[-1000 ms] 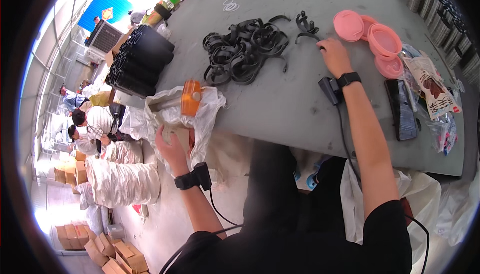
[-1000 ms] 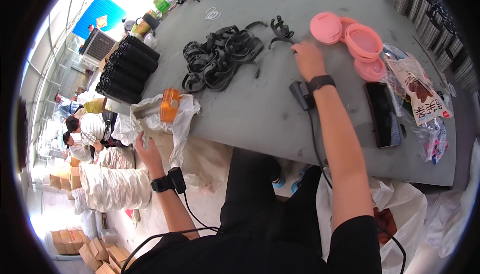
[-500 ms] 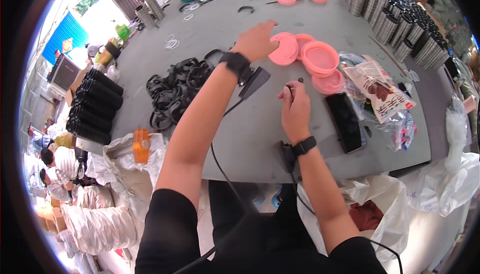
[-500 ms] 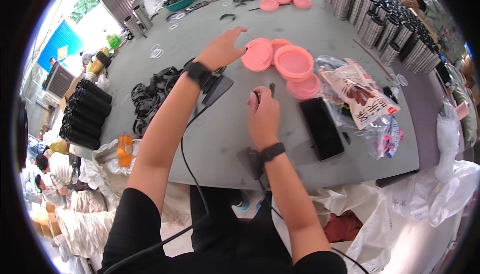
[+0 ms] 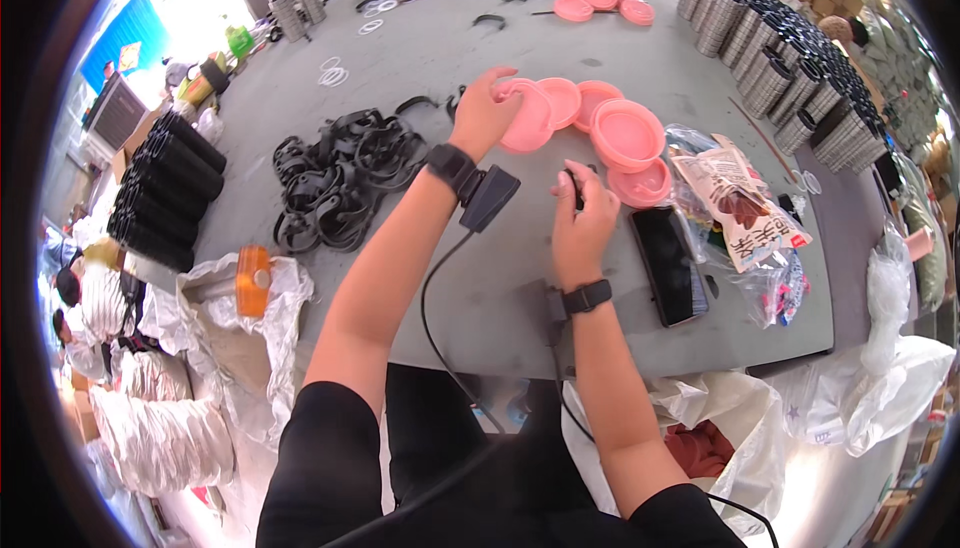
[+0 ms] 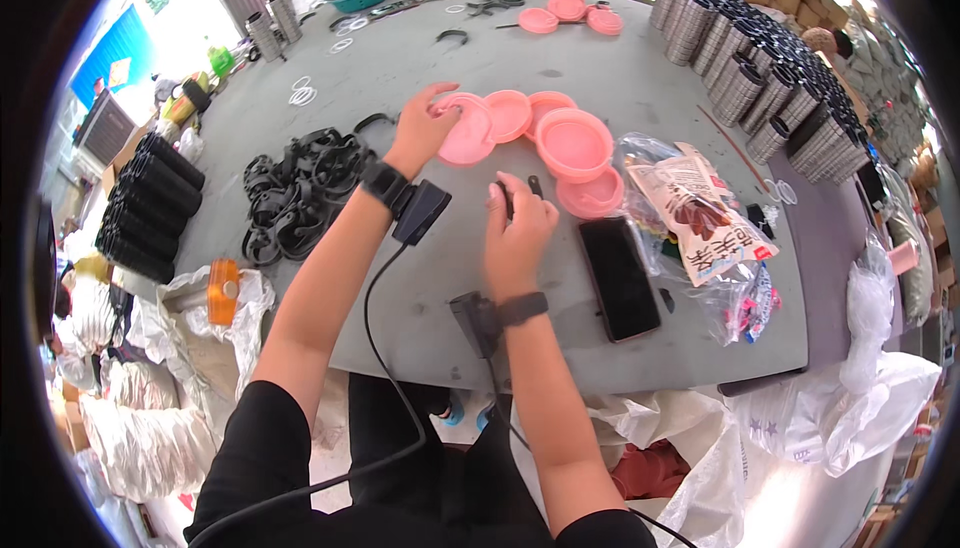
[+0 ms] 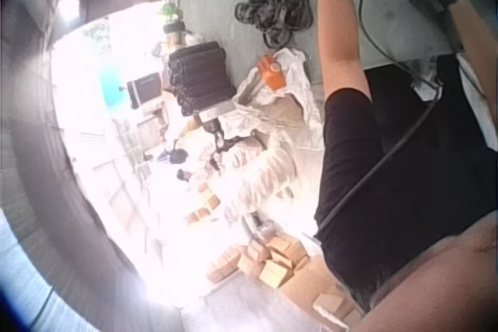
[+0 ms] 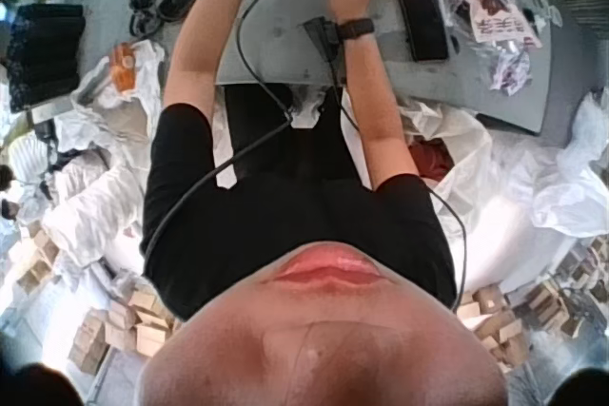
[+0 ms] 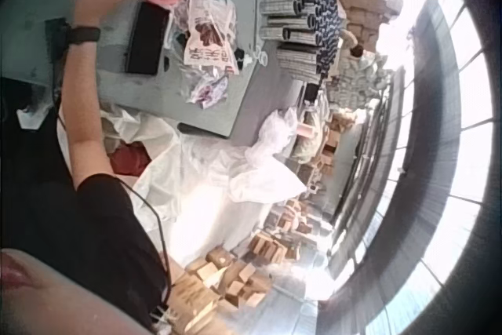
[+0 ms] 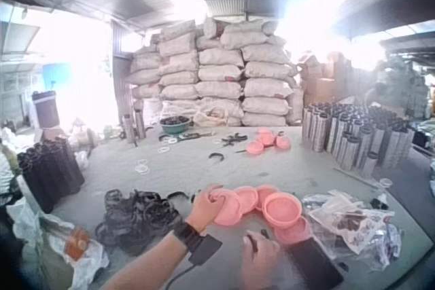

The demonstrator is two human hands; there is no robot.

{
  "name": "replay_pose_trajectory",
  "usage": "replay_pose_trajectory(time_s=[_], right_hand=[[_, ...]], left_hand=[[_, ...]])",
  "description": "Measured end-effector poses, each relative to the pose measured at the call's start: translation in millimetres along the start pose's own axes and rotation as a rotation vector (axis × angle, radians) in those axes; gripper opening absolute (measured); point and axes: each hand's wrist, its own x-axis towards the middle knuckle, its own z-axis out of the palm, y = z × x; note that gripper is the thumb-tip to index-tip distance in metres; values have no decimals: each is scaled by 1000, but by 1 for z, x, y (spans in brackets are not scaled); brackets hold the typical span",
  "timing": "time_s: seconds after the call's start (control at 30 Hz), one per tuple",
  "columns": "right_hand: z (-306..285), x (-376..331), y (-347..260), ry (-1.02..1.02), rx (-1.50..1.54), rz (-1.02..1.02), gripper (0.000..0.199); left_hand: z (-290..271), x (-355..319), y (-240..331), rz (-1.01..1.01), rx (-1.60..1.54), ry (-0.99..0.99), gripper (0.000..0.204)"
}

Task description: Fitting black rubber gaskets into pink plastic lids at an assembly station.

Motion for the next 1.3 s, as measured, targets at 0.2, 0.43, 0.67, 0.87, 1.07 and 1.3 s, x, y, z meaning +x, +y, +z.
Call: replay_pose_trajectory(time_s=[0.2, 0.43, 0.67, 0.87, 1.07, 1.3], right_hand=[[7, -14, -21, -159, 331, 188, 23], [5, -16, -13, -530, 384, 118, 22], [-1, -17, -29, -926, 206, -193, 19], [-12, -10, -35, -976, 216, -174, 19], [-25, -13, -31, -954, 178, -237, 18], [-25, -25, -33, -967, 84, -300, 16]], left_hand=[[-45, -120, 2, -486, -885, 89, 52], [-55, -227, 23, -429, -305, -180, 65], [-57, -226, -9, 110, 409, -53, 54], [-56, -226, -22, 98, 288, -75, 47], [-57, -227, -15, 114, 298, -75, 42], [-56, -227, -19, 147, 241, -67, 41]])
